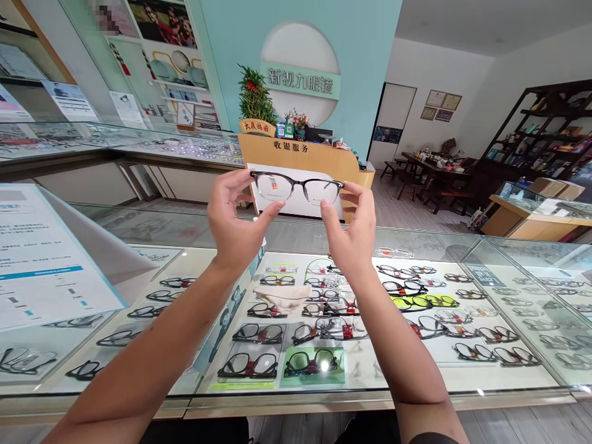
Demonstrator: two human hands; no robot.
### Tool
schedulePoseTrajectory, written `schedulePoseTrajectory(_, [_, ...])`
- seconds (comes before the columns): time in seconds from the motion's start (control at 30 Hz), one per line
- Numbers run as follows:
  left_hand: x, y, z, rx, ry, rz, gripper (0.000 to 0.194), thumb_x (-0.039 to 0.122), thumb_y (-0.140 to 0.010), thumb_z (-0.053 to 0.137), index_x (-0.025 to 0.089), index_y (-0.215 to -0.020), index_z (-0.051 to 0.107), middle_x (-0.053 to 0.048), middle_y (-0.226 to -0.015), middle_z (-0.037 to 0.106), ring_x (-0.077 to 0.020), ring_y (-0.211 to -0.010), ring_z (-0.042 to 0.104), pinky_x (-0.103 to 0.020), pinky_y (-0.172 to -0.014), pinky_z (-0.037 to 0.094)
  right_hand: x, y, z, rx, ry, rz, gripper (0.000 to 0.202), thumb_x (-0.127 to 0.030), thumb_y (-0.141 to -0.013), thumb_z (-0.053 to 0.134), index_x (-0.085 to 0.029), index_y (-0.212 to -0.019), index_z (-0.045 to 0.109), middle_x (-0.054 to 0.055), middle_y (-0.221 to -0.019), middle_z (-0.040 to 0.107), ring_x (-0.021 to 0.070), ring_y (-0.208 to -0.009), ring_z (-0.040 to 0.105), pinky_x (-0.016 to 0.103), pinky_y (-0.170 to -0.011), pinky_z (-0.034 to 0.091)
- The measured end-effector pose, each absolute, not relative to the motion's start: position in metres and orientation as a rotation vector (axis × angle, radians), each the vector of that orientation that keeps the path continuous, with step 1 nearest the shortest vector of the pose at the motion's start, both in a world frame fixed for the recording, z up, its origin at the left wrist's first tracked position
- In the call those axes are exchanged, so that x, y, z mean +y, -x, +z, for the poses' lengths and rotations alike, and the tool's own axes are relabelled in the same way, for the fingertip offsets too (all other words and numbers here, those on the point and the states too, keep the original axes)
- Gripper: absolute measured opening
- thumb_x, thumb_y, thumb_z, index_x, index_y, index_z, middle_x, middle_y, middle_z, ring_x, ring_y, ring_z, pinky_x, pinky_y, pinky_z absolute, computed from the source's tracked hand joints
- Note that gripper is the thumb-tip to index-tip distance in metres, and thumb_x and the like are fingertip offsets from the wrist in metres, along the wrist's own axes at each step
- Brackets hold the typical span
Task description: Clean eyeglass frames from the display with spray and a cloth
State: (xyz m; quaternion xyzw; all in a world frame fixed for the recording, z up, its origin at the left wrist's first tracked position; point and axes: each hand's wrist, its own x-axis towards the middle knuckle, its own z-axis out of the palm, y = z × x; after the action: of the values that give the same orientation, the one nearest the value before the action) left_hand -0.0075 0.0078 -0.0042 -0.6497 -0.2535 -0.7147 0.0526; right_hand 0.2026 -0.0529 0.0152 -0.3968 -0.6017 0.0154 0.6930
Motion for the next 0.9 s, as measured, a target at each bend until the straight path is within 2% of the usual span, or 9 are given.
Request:
schedulePoseTrajectory(0.13, [-0.01,-0.001,-0.002,-0.753,1.885,-2.075,0.067,0.05,-0.082,0.096,0.031,-0.137,0.061,-0.011,-0.135,0.067,-0.0332,-0.128,0.066,-0.046,-0.093,0.059,-0.043,-0.209,0.012,-1.277,0.863,0.27,0.036,-0.054,-0.101,0.068,-0.027,-0.124,0.063,0.009,-0.127,0.072,0.0248,-0.116,0.07,0.045,-0.097,0.058])
schedulePoseTrajectory(0.37, [-0.011,-0.005,-0.003,-0.844,1.838,-2.054,0.066,0.055,-0.081,0.095,0.029,-0.132,0.061,-0.012,-0.13,0.068,-0.0335,-0.124,0.068,-0.046,-0.086,0.061,-0.034,-0.213,0.01,-1.235,0.876,0.429,0.038,-0.055,-0.098,0.07,-0.029,-0.125,0.064,0.01,-0.135,0.072,0.0267,-0.125,0.069,0.053,-0.106,0.058])
schedulePoseTrajectory(0.67, [0.022,0.013,-0.005,-0.83,2.078,-2.301,0.069,0.058,-0.085,0.092,0.032,-0.14,0.058,-0.012,-0.145,0.067,-0.0334,-0.137,0.069,-0.043,-0.091,0.062,-0.044,-0.204,0.012,-1.362,0.809,0.321,0.03,-0.047,-0.105,0.063,-0.034,-0.131,0.056,0.01,-0.147,0.066,0.0276,-0.146,0.062,0.054,-0.113,0.057])
schedulePoseTrajectory(0.9, [0.005,0.005,-0.004,-0.91,2.01,-2.218,0.068,0.052,-0.086,0.09,0.03,-0.14,0.055,-0.011,-0.141,0.066,-0.0301,-0.13,0.069,-0.042,-0.092,0.059,-0.046,-0.201,0.012,-1.288,0.823,0.309,0.032,-0.051,-0.104,0.063,-0.033,-0.131,0.057,0.01,-0.144,0.066,0.0272,-0.14,0.064,0.055,-0.115,0.056])
